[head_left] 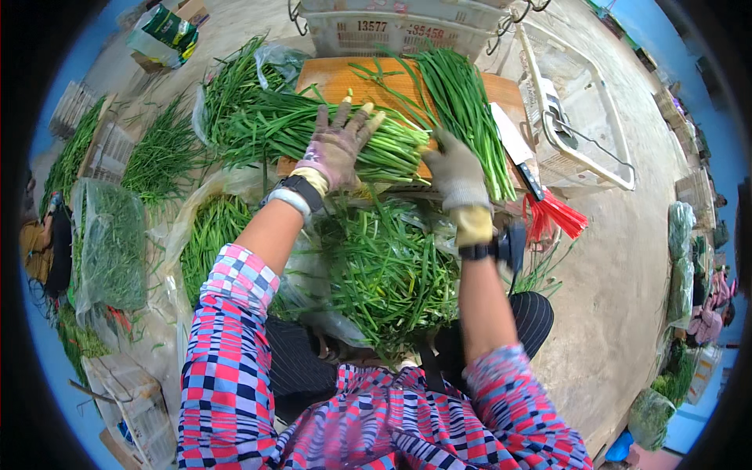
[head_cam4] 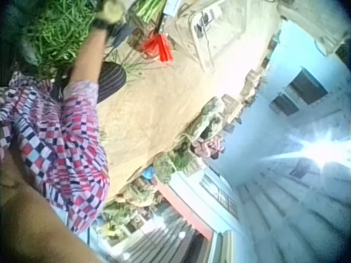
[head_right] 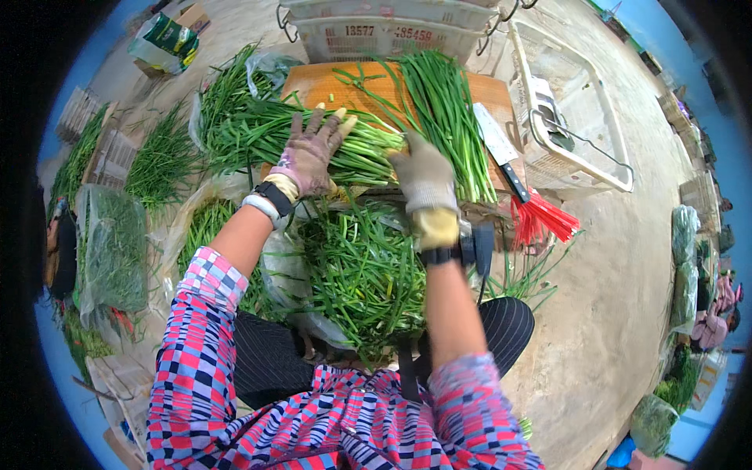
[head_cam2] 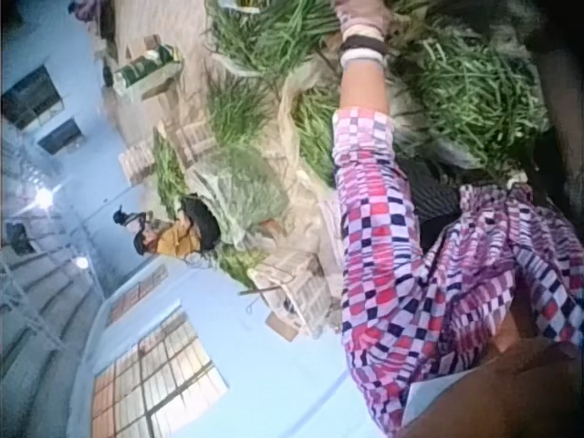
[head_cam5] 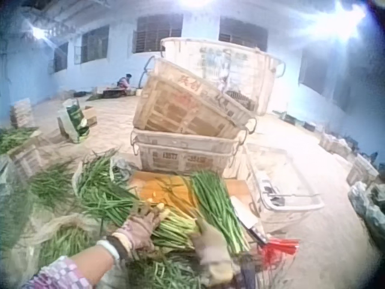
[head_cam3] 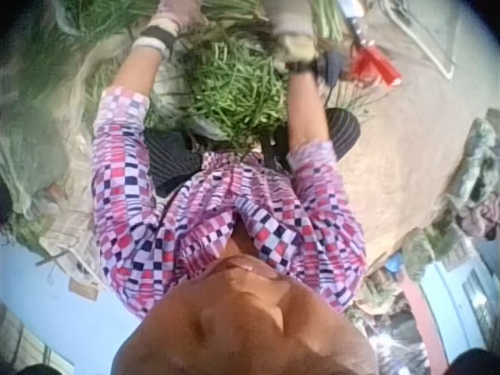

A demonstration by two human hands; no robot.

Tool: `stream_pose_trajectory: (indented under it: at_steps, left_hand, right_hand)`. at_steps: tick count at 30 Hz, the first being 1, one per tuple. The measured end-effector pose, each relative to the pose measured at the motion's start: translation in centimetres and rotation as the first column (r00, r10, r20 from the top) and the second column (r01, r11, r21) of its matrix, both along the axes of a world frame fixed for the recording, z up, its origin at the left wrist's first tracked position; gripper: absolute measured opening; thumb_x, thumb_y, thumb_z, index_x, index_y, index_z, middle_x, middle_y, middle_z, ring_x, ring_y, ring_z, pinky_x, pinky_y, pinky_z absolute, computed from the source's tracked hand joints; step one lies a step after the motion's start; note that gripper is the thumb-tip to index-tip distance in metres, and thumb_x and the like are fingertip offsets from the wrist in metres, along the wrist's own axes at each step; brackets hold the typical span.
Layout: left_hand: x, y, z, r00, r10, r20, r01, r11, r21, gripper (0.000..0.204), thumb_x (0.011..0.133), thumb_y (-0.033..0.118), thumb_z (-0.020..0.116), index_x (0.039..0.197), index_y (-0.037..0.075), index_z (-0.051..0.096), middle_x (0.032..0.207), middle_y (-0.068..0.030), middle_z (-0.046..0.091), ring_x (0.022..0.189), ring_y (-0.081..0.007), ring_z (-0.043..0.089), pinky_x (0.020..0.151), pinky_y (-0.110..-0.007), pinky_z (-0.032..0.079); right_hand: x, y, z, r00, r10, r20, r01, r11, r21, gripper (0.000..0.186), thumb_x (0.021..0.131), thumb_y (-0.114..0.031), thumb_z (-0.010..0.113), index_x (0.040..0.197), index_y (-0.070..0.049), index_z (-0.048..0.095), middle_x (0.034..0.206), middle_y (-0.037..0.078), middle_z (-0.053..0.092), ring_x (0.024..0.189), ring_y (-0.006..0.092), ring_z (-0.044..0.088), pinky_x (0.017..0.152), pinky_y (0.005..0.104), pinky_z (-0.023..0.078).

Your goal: The person is sorting and bundling green chives on a board and placing them into bundles.

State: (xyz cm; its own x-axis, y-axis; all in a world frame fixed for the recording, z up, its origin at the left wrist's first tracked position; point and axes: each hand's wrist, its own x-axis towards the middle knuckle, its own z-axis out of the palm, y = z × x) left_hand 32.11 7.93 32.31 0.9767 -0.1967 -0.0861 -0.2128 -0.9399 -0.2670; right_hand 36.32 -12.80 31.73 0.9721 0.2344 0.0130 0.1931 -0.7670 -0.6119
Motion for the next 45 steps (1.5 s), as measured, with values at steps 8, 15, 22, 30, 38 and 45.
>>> stream_pose_trajectory:
  at_steps: [8,15,22,30,38,45]
  left_hand:
    - [0.9,0.2,-0.7,1.000,0.003,0.002,-0.003,1.000,-0.008,0.122,0.056,0.056,0.076,0.148,0.017,0.007,0.152,-0.0049,0.017,0.140,-0.0321,0.013,0.110,-0.054,0.015]
    - [0.7,0.5,-0.9,1.000,0.015,0.016,-0.015,1.000,-0.022,0.122,0.057,0.060,0.074,0.148,0.016,0.007,0.152,-0.0048,0.016,0.140,-0.0311,0.014,0.110,-0.053,0.014]
    - [1.6,0.1,-1.2,0.998,0.052,0.022,-0.049,0.993,-0.106,0.113,0.064,0.062,0.068,0.148,0.017,0.008,0.152,-0.0040,0.020,0.140,-0.0315,0.015,0.110,-0.053,0.012]
    - [2.1,0.4,-1.5,0.988,0.148,-0.047,-0.152,0.984,-0.093,0.104,0.070,0.060,0.066,0.148,0.023,0.008,0.152,-0.0017,0.019,0.141,-0.0285,0.012,0.111,-0.052,0.010]
    - [1.9,0.3,-1.7,0.992,0.127,-0.015,-0.128,0.985,-0.115,0.105,0.068,0.058,0.068,0.148,0.022,0.010,0.151,-0.0032,0.023,0.140,-0.0294,0.016,0.111,-0.051,0.012]
    - [-0.2,1.2,-2.2,0.937,-0.090,0.338,0.211,0.916,-0.340,0.068,0.071,0.042,0.069,0.132,0.025,0.045,0.136,-0.0013,0.044,0.132,-0.0263,0.033,0.111,-0.051,0.016]
  right_hand:
    - [-3.6,-0.3,-11.5,0.928,-0.293,-0.231,0.307,0.951,0.026,0.036,0.092,-0.035,0.047,0.113,-0.008,0.061,0.104,0.020,0.064,0.096,0.0351,0.062,0.081,0.0443,0.047]
    - [-4.6,3.3,-8.6,0.968,-0.250,-0.003,0.248,0.965,-0.089,0.035,0.089,-0.037,0.053,0.103,-0.008,0.065,0.087,0.014,0.068,0.080,0.0309,0.065,0.072,0.0417,0.050]
    - [-4.0,4.7,-10.6,0.566,-0.068,-0.821,0.815,0.197,0.546,0.020,0.086,-0.021,0.062,0.094,-0.003,0.062,0.071,0.007,0.065,0.049,0.0152,0.054,0.046,0.0272,0.046]
    - [-5.7,3.5,-11.0,0.479,-0.033,-0.877,0.871,-0.109,0.480,0.017,0.089,-0.019,0.055,0.104,-0.011,0.055,0.083,0.005,0.060,0.066,0.0185,0.058,0.060,0.0368,0.051]
    - [-4.1,3.5,-13.3,0.520,0.043,-0.853,0.840,-0.207,0.501,0.010,0.087,-0.008,0.056,0.094,-0.007,0.049,0.071,0.006,0.055,0.057,0.0188,0.057,0.047,0.0295,0.049]
    - [-4.7,3.7,-12.1,0.497,0.011,-0.868,0.840,-0.255,0.478,0.015,0.086,-0.009,0.056,0.101,-0.009,0.051,0.082,0.007,0.057,0.065,0.0214,0.060,0.056,0.0340,0.051]
